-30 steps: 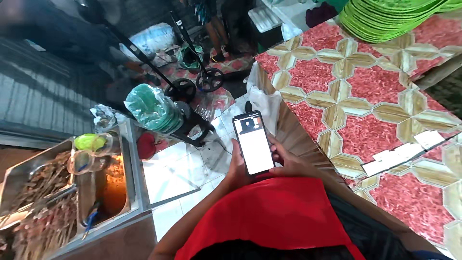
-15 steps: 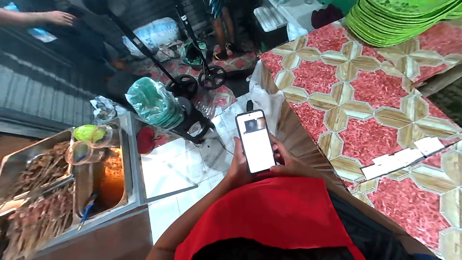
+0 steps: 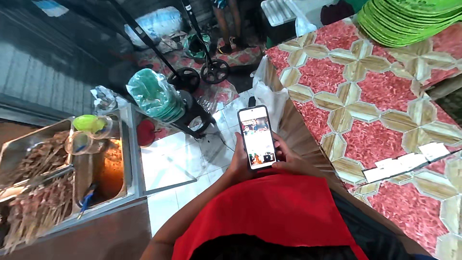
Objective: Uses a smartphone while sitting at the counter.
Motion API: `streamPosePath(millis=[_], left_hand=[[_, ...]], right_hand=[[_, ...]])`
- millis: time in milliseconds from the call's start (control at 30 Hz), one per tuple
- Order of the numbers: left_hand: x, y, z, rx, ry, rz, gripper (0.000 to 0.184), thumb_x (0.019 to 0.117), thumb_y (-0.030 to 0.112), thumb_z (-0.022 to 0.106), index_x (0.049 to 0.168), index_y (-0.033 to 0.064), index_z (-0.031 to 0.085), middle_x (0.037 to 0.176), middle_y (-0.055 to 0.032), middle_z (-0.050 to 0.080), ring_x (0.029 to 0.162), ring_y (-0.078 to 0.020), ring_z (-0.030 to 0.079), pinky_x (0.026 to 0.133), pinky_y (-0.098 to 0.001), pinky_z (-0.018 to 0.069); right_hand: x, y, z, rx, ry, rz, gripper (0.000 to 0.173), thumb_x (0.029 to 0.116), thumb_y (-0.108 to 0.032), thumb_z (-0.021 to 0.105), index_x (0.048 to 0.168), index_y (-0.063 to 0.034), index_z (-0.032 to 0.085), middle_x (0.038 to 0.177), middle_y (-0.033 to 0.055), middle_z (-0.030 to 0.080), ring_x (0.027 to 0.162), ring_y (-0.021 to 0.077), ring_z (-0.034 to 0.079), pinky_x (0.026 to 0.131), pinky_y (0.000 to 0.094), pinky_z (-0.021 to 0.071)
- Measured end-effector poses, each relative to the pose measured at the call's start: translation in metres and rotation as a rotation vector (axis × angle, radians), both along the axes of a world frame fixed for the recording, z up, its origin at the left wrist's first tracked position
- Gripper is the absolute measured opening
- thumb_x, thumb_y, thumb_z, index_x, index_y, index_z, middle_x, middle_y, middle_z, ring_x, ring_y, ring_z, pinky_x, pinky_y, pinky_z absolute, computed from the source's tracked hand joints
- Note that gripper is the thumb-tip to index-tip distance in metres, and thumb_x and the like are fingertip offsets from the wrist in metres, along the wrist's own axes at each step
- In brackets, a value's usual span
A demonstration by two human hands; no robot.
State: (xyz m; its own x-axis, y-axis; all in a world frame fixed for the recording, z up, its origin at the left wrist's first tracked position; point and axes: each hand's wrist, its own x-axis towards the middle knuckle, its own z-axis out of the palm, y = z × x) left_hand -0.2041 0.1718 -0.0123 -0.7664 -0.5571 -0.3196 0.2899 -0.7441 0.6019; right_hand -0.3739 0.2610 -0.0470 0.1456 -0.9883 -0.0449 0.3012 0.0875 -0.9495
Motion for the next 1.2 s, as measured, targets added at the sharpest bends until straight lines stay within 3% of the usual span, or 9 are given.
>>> streamPosePath(millis=[167,400,633,800,1200], left_hand=[[0.000,-0.003,-0.007,-0.031,0.048,-0.032,0.092,0.0904,0.085,0.007,0.127,0.0203,0.062,0.108,-0.0074,0.074,0.101,-0.0195,0.072,0.086,-0.0395,0.0608],[-0.001,-0.003,-0.004,-0.017,0.011,0.015,0.091,0.0920,0.082,0.005,0.128,0.0201,0.061,0.108,-0.0084,0.074,0.100,-0.0207,0.072,0.084,-0.0402,0.0617],[0.003,-0.005,-0.005,-0.042,0.044,-0.006,0.091,0.0894,0.086,0.012,0.128,0.0200,0.062,0.109,-0.0088,0.074,0.103,-0.0208,0.072,0.088,-0.0411,0.0609],[0.006,-0.002,0.000,-0.032,0.016,0.009,0.092,0.0899,0.085,0.009,0.127,0.0199,0.062,0.107,-0.0080,0.074,0.101,-0.0199,0.072,0.086,-0.0403,0.0612],[0.008,0.000,0.001,-0.032,-0.009,0.036,0.092,0.0922,0.081,0.001,0.127,0.0190,0.061,0.105,-0.0079,0.074,0.099,-0.0195,0.073,0.085,-0.0398,0.0615]], right_hand=[[0.004,-0.003,0.000,0.040,0.017,-0.093,0.080,0.0881,-0.008,0.057,0.159,-0.0074,0.020,0.115,-0.0049,0.065,0.099,-0.0005,0.067,0.091,0.0224,0.0571],[0.010,-0.007,0.002,0.046,0.051,-0.178,0.067,0.0943,-0.004,0.050,0.157,-0.0047,0.027,0.116,-0.0006,0.063,0.100,0.0000,0.065,0.091,0.0219,0.0554],[0.012,-0.009,-0.005,-0.042,-0.035,-0.149,0.068,0.0926,-0.007,0.051,0.156,-0.0055,0.027,0.120,-0.0038,0.064,0.106,0.0006,0.065,0.097,0.0236,0.0548],[0.016,-0.005,0.004,0.030,-0.008,-0.153,0.073,0.0892,-0.003,0.051,0.157,-0.0067,0.025,0.116,-0.0043,0.062,0.101,-0.0014,0.065,0.093,0.0206,0.0550],[0.014,-0.003,0.004,-0.004,-0.010,-0.112,0.075,0.0906,-0.008,0.055,0.157,-0.0040,0.022,0.115,-0.0070,0.064,0.100,-0.0018,0.066,0.093,0.0210,0.0558]])
